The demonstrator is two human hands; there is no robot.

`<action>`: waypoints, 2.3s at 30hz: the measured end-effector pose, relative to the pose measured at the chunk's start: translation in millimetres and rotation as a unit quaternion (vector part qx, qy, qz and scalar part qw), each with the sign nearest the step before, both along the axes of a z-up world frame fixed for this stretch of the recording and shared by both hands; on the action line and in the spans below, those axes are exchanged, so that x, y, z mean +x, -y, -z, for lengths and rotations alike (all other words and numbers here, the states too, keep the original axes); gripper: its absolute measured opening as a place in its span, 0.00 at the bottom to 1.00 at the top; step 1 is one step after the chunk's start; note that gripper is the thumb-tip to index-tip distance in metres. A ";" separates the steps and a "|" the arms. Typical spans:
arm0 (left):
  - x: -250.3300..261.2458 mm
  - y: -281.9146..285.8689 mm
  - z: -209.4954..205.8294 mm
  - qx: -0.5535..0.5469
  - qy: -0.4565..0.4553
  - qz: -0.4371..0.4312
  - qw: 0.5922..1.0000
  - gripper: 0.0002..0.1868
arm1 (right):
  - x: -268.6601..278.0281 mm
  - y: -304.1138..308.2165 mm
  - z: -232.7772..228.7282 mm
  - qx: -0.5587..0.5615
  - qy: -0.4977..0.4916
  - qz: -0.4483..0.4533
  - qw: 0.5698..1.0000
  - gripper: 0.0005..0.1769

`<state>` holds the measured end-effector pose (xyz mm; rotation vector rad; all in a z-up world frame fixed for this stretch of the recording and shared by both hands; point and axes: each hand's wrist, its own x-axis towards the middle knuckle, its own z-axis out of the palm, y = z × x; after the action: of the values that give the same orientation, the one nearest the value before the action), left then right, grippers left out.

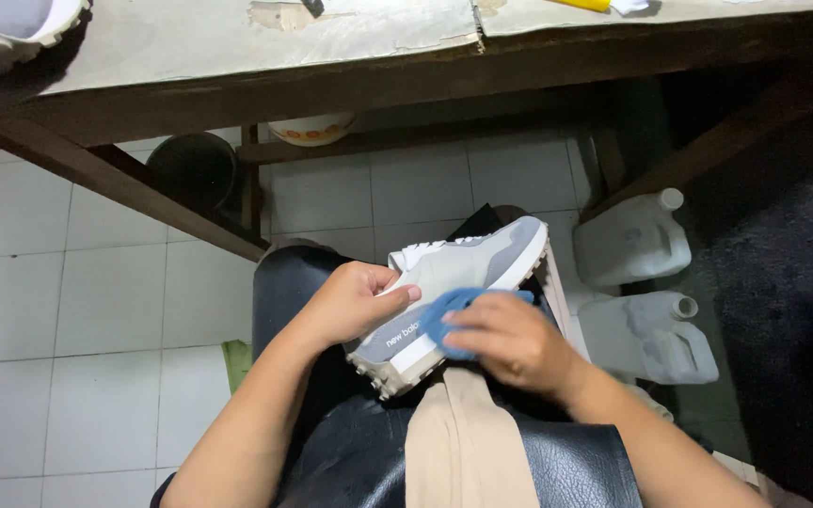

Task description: The person cleans a pair of white and gray sneakers by scrubbing the soles and uppers with a brush and wiping them with a cloth. The person also applies a liquid from a bottle onto a cotton pad and rubs it on the shoe's sole.

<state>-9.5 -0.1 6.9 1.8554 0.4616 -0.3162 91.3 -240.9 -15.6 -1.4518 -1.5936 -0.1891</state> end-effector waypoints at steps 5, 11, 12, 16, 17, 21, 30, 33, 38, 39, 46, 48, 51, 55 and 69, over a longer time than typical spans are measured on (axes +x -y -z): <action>0.0 1.5 -4.8 0.014 0.011 -0.010 1.000 0.21 | 31.3 23.0 4.7 -0.015 0.175 0.125 0.976 0.15; 0.8 6.4 -13.7 0.033 0.012 0.003 0.999 0.21 | 52.1 40.7 18.3 -0.012 0.241 0.265 0.934 0.13; 1.5 7.3 -15.1 0.036 0.010 0.006 0.999 0.21 | 57.9 47.9 22.3 -0.007 0.230 0.313 0.921 0.12; 4.5 7.0 -6.0 0.033 0.009 0.010 0.999 0.21 | 30.7 34.5 46.3 0.012 0.191 0.280 0.941 0.13; 4.5 6.4 -2.9 0.034 0.007 0.007 0.999 0.20 | 14.2 29.6 48.3 -0.002 0.159 0.275 0.948 0.14; 2.7 1.3 17.7 0.009 0.008 -0.013 1.000 0.20 | -13.4 24.6 22.2 -0.045 -0.158 0.203 0.965 0.18; -9.7 -10.0 1.9 -0.042 0.062 -0.057 0.996 0.21 | -4.1 22.5 -32.8 -0.055 -0.250 0.190 0.948 0.23; -14.8 -15.2 -19.0 0.019 0.112 -0.016 0.993 0.32 | -17.5 13.4 -31.9 -0.157 -0.204 0.083 0.963 0.25; -12.4 -28.8 -57.5 0.008 0.062 -0.036 0.997 0.30 | 8.6 -17.5 -97.8 -0.140 -0.305 0.069 0.939 0.18; -10.6 -32.1 -66.7 -0.011 0.055 -0.036 0.998 0.30 | 14.4 -26.0 -117.7 -0.130 -0.334 0.081 0.930 0.16; 7.1 -79.5 -171.2 -0.095 0.085 -0.011 0.992 0.24 | 32.8 -105.3 -248.0 -0.068 -0.357 0.049 0.930 0.17; 11.4 -90.4 -207.0 -0.102 0.038 -0.034 0.993 0.25 | 37.0 -134.2 -286.7 0.053 -0.378 0.061 0.922 0.17; 11.8 -63.5 -275.3 -0.183 -0.055 -0.170 0.967 0.13 | 62.5 -197.1 -305.8 0.205 -0.336 -0.044 0.918 0.18; 26.3 -82.2 -257.3 -0.089 -0.019 -0.102 0.991 0.15 | 96.8 -249.5 -307.2 0.117 -0.165 -0.067 0.977 0.27; 40.9 -117.1 -241.1 -0.128 0.136 0.122 0.975 0.23 | 121.2 -80.7 -312.4 -0.294 -0.029 -0.103 0.950 0.25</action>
<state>31.4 117.1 248.0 1.6701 0.0017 -0.2680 212.5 -160.2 296.8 -1.6898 -1.8254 0.4868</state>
